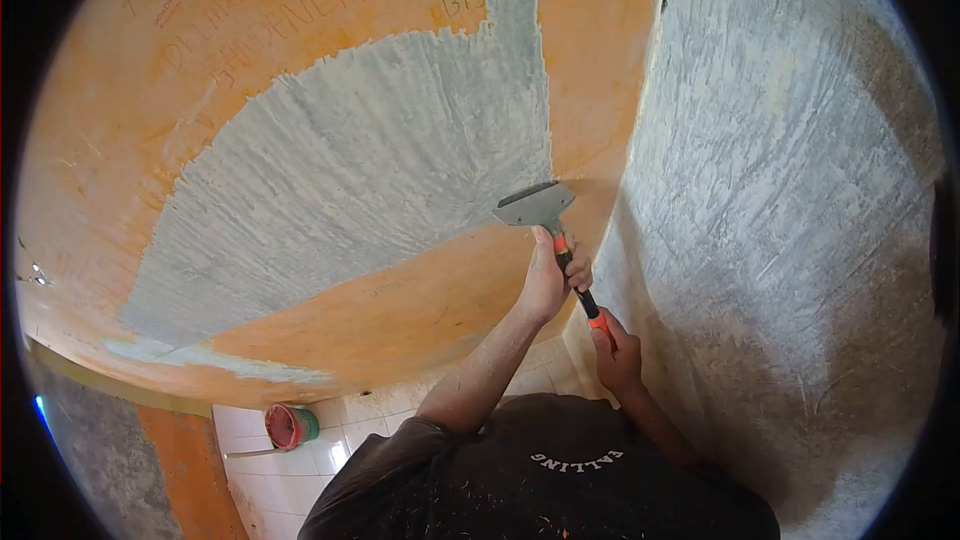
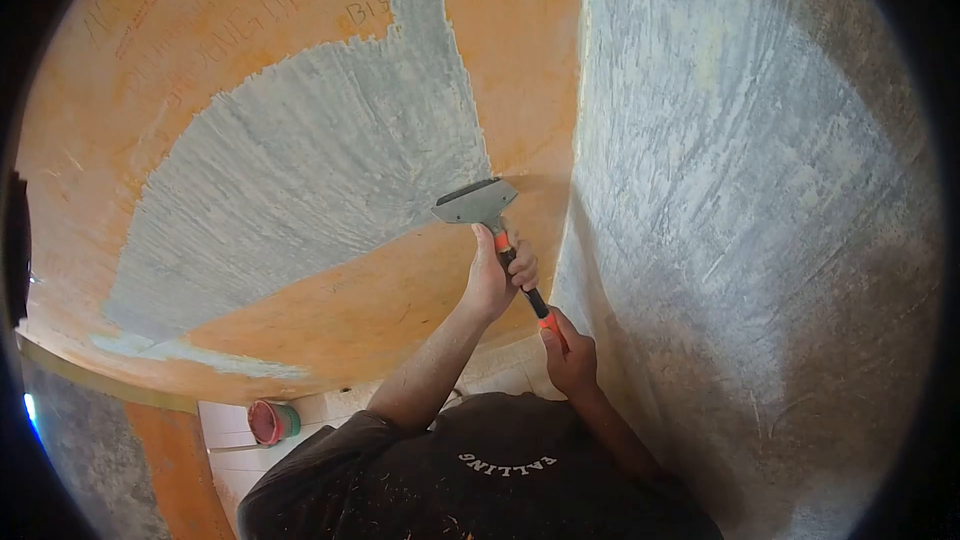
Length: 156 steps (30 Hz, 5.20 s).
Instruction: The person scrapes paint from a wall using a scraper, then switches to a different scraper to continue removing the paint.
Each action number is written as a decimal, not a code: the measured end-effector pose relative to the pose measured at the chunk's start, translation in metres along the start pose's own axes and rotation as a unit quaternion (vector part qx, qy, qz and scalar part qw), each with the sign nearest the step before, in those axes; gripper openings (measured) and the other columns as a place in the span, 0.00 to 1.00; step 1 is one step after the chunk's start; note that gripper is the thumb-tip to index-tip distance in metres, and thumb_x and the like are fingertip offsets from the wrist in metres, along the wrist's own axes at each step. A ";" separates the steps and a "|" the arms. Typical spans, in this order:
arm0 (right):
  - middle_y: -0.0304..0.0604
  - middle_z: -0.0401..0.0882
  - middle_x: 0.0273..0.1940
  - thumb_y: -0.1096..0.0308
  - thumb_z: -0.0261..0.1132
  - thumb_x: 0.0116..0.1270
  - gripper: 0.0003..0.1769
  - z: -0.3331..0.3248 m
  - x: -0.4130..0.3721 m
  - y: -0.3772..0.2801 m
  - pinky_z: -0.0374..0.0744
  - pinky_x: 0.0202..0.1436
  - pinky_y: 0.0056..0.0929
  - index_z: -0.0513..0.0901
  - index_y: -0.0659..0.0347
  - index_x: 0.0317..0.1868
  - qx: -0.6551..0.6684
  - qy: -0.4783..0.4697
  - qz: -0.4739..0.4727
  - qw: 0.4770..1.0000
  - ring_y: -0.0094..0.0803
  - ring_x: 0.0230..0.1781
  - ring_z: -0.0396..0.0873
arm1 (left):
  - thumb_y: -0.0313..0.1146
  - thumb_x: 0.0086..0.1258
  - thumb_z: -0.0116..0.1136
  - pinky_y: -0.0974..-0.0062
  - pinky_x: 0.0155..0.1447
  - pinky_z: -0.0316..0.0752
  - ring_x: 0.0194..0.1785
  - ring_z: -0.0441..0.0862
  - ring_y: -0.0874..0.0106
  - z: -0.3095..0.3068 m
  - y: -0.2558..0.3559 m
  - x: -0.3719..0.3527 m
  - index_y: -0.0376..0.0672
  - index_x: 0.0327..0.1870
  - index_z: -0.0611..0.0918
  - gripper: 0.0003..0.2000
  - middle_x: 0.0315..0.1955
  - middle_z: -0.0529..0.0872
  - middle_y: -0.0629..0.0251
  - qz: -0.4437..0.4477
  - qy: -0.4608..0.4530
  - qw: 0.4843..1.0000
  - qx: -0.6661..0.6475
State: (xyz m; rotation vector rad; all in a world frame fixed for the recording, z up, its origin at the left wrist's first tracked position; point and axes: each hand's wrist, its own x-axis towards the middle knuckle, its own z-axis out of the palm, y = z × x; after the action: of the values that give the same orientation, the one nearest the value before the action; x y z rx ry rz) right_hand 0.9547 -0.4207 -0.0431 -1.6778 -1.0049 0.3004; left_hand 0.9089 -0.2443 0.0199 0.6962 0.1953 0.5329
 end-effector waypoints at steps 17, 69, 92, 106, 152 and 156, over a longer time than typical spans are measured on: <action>0.44 0.70 0.19 0.63 0.61 0.72 0.20 -0.005 0.004 -0.016 0.70 0.25 0.29 0.79 0.64 0.60 0.014 0.036 0.021 0.999 0.24 0.18 0.69 | 0.69 0.74 0.22 0.74 0.30 0.60 0.22 0.57 0.76 0.017 0.017 0.007 0.52 0.37 0.65 0.29 0.19 0.58 0.73 0.000 -0.045 0.998 0.032; 0.48 0.73 0.21 0.63 0.61 0.72 0.20 -0.020 0.020 -0.032 0.72 0.26 0.29 0.79 0.63 0.60 0.023 -0.006 0.019 1.000 0.27 0.19 0.73 | 0.70 0.74 0.24 0.75 0.29 0.59 0.20 0.56 0.76 0.025 0.024 0.004 0.52 0.36 0.67 0.30 0.18 0.57 0.74 0.018 -0.030 0.999 -0.004; 0.50 0.80 0.25 0.60 0.63 0.71 0.22 -0.009 -0.004 0.010 0.75 0.30 0.30 0.80 0.66 0.58 0.023 0.017 0.024 0.999 0.26 0.23 0.77 | 0.70 0.74 0.23 0.75 0.28 0.60 0.19 0.58 0.76 0.021 0.006 -0.003 0.51 0.32 0.64 0.30 0.17 0.58 0.74 0.004 -0.018 1.000 0.009; 0.42 0.72 0.20 0.63 0.62 0.71 0.22 -0.024 0.016 -0.029 0.70 0.26 0.27 0.79 0.68 0.59 0.057 -0.030 0.083 0.994 0.21 0.21 0.70 | 0.70 0.74 0.22 0.75 0.29 0.60 0.20 0.57 0.76 0.034 0.026 0.006 0.51 0.34 0.65 0.30 0.18 0.57 0.75 0.021 -0.043 0.999 0.026; 0.42 0.73 0.23 0.60 0.61 0.73 0.22 -0.033 0.003 -0.061 0.72 0.30 0.26 0.79 0.67 0.60 0.012 0.001 0.040 0.999 0.20 0.25 0.70 | 0.71 0.73 0.27 0.76 0.25 0.56 0.18 0.54 0.78 0.039 0.028 -0.004 0.53 0.35 0.68 0.29 0.17 0.55 0.77 0.011 -0.039 0.999 -0.037; 0.46 0.75 0.23 0.61 0.61 0.73 0.22 -0.038 0.019 -0.084 0.72 0.30 0.27 0.79 0.67 0.59 0.029 -0.003 0.071 0.997 0.24 0.23 0.71 | 0.72 0.72 0.26 0.74 0.27 0.59 0.18 0.56 0.76 0.062 0.053 0.007 0.52 0.34 0.65 0.30 0.17 0.56 0.76 0.045 -0.072 0.996 -0.009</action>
State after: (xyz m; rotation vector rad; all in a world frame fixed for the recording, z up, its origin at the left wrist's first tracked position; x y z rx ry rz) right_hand 0.9523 -0.4290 0.0503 -1.6986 -0.8750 0.4253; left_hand 0.9145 -0.2414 0.1008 0.7259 0.0238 0.5670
